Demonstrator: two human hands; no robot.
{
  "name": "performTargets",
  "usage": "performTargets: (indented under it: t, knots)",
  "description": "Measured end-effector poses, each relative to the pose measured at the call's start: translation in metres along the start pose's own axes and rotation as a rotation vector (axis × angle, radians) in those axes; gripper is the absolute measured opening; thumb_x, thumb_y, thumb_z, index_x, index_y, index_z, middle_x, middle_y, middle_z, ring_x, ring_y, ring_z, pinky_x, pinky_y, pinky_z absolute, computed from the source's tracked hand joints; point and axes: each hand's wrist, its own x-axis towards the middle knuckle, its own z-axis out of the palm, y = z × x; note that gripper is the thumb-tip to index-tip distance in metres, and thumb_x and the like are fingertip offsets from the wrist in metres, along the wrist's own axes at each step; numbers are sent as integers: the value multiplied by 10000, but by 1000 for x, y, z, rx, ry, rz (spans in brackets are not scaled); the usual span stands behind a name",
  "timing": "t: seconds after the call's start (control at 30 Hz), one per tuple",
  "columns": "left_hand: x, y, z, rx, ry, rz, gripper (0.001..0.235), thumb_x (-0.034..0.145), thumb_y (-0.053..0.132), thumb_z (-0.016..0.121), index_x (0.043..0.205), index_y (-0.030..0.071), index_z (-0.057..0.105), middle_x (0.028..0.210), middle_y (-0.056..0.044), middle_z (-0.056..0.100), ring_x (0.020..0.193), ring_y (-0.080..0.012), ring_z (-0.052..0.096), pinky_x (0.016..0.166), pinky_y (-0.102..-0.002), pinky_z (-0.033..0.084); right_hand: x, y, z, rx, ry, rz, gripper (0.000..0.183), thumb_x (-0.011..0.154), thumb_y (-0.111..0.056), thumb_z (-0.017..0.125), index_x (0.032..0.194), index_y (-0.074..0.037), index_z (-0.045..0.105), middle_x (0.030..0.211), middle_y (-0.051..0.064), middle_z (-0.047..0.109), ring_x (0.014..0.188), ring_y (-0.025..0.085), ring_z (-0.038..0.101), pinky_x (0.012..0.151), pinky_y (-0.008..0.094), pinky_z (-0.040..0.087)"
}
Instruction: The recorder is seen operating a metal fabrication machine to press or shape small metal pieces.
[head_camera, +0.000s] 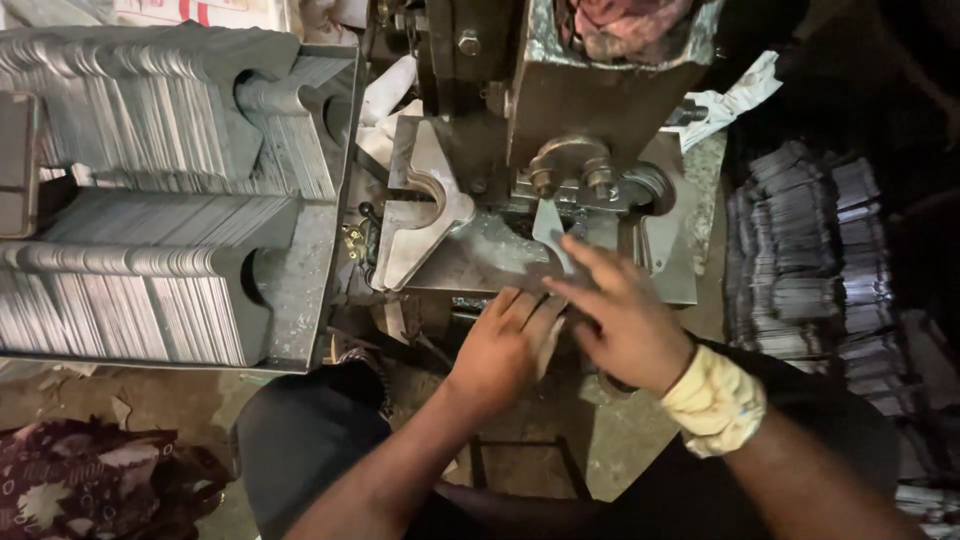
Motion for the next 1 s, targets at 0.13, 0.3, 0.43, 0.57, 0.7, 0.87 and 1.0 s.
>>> performTargets:
  t: [0.13, 0.3, 0.43, 0.57, 0.7, 0.87, 1.0]
  knots:
    - [4, 13, -52, -159, 5, -136, 290, 902, 192, 731, 1138, 34, 670, 1048, -166, 696, 956, -356, 694, 834, -432, 577, -7, -2, -4, -48, 25, -229, 330, 831, -108, 736, 1161, -115, 730, 1363, 98, 638, 1259, 368, 636, 1033, 476, 511]
    - [7, -3, -66, -375, 23, -425, 216, 967, 186, 651, 1120, 35, 673, 871, -154, 710, 723, -329, 744, 646, -413, 601, -23, 10, 9, 424, -128, 78, 230, 985, -167, 632, 1205, -112, 674, 1269, 63, 735, 1164, 252, 748, 1000, 390, 607]
    - [-13, -21, -23, -229, 150, -438, 139, 1029, 155, 616, 1034, 24, 661, 797, -185, 687, 703, -385, 690, 607, -437, 540, -6, -32, 5, 427, -345, 0, 612, 822, -376, 786, 1322, -59, 633, 1232, 151, 726, 1124, 322, 692, 940, 438, 537]
    - [-5, -9, -22, -307, 223, -567, 191, 1070, 179, 550, 1007, 28, 648, 764, -150, 696, 670, -314, 711, 595, -393, 549, -29, -45, 43, 374, -227, -16, 994, 776, -556, 840, 1451, 70, 462, 1249, 150, 700, 1154, 330, 670, 991, 448, 494]
    - [0, -4, -26, -457, 391, -817, 290, 1097, 218, 478, 975, 24, 657, 687, -98, 699, 589, -191, 709, 562, -317, 550, -34, -64, 47, 188, -193, 82, 770, 712, -382, 858, 1298, 31, 576, 1147, 171, 700, 1084, 362, 660, 967, 505, 482]
    - [8, 1, -43, -532, 479, -866, 280, 1080, 208, 527, 988, -7, 681, 685, -83, 688, 588, -161, 670, 553, -293, 538, -43, -48, 52, 71, -96, 3, 380, 816, -201, 749, 1167, -80, 663, 1016, 98, 750, 973, 288, 720, 899, 442, 577]
    - [26, -2, -85, -430, 556, -585, 311, 1094, 224, 537, 1078, -69, 639, 861, -121, 661, 790, -186, 650, 699, -308, 538, -22, -28, 39, 406, -203, 525, 313, 1003, -231, 610, 1274, -97, 692, 938, 68, 775, 653, 186, 706, 565, 334, 572]
